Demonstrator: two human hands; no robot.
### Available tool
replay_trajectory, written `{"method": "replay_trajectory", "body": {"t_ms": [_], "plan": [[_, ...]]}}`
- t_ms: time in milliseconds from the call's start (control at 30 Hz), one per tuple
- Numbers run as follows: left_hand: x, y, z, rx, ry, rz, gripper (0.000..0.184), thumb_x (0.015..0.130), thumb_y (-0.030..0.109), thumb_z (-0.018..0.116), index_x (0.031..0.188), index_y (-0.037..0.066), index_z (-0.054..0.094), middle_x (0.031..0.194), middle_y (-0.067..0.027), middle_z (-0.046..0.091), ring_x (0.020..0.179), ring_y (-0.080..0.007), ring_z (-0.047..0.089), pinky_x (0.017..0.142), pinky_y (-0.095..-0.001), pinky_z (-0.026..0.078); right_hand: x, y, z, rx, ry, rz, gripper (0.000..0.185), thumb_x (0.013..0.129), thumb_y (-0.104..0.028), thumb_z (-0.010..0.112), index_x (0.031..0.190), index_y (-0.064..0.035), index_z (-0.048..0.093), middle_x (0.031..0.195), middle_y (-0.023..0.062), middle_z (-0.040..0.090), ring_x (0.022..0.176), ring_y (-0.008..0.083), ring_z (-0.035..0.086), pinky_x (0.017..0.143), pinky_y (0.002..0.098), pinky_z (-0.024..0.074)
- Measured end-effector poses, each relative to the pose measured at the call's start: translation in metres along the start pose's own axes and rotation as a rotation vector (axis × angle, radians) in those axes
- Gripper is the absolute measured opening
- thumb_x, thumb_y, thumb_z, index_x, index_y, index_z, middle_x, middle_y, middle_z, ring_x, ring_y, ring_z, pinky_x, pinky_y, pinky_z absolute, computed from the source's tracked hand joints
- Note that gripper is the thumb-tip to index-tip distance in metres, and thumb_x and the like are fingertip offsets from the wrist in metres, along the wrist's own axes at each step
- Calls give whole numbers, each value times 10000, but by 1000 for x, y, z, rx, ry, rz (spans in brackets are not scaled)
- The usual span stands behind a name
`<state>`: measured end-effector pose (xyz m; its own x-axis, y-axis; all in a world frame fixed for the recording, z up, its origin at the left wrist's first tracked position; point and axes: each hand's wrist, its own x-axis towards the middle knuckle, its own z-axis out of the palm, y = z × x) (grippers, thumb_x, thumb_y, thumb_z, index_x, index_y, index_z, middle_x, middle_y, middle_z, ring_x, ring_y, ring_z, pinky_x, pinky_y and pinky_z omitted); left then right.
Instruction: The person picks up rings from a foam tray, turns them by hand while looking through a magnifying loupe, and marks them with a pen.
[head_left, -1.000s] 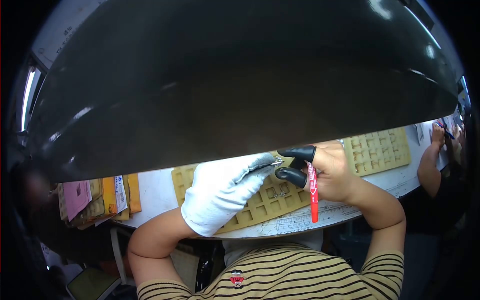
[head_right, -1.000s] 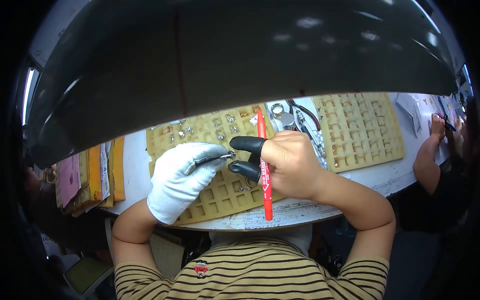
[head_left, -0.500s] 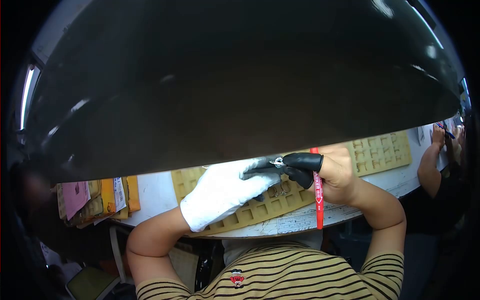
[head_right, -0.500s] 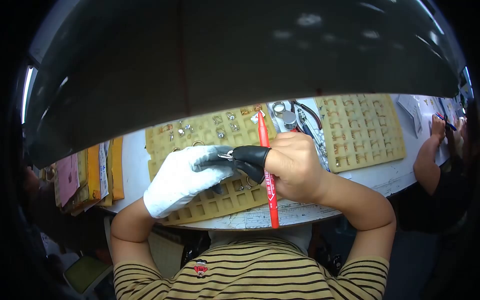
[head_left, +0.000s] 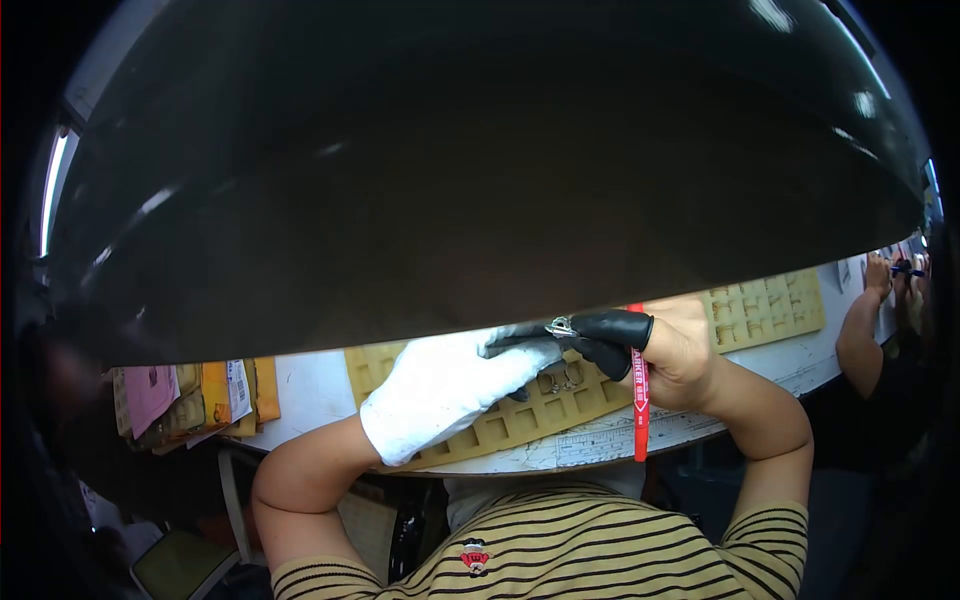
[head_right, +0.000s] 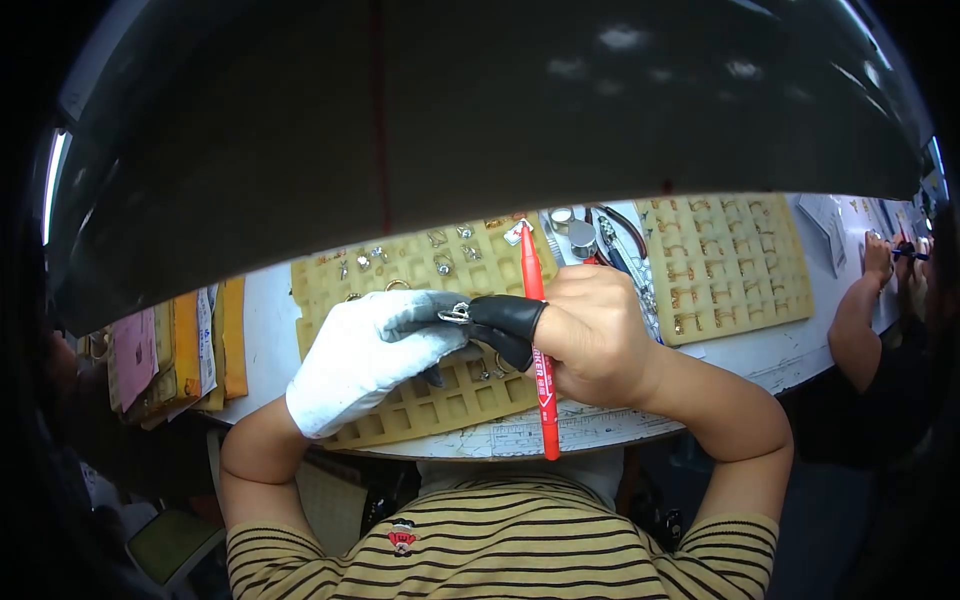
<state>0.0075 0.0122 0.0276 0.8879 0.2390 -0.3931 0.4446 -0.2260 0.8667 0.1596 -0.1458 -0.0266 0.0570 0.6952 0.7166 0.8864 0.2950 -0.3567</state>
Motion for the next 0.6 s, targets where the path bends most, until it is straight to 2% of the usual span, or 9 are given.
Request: {"method": "replay_trajectory", "body": {"t_ms": [433, 600], "plan": [[1, -7, -1, 76, 25, 93, 321, 875, 224, 639, 1121, 18, 649, 906, -80, 692, 707, -114, 644, 636, -240, 509, 0, -1, 0, -11, 7, -3, 307, 671, -93, 749, 972, -56, 702, 496, 4, 499, 402, 160, 426, 408, 302, 311], [0, -5, -1, 58, 18, 57, 320, 873, 223, 641, 1117, 17, 650, 910, -82, 691, 701, -114, 643, 628, -239, 506, 1, -1, 0, -3, 9, 2, 288, 676, -89, 751, 956, -46, 699, 507, 11, 520, 405, 157, 457, 403, 295, 332]]}}
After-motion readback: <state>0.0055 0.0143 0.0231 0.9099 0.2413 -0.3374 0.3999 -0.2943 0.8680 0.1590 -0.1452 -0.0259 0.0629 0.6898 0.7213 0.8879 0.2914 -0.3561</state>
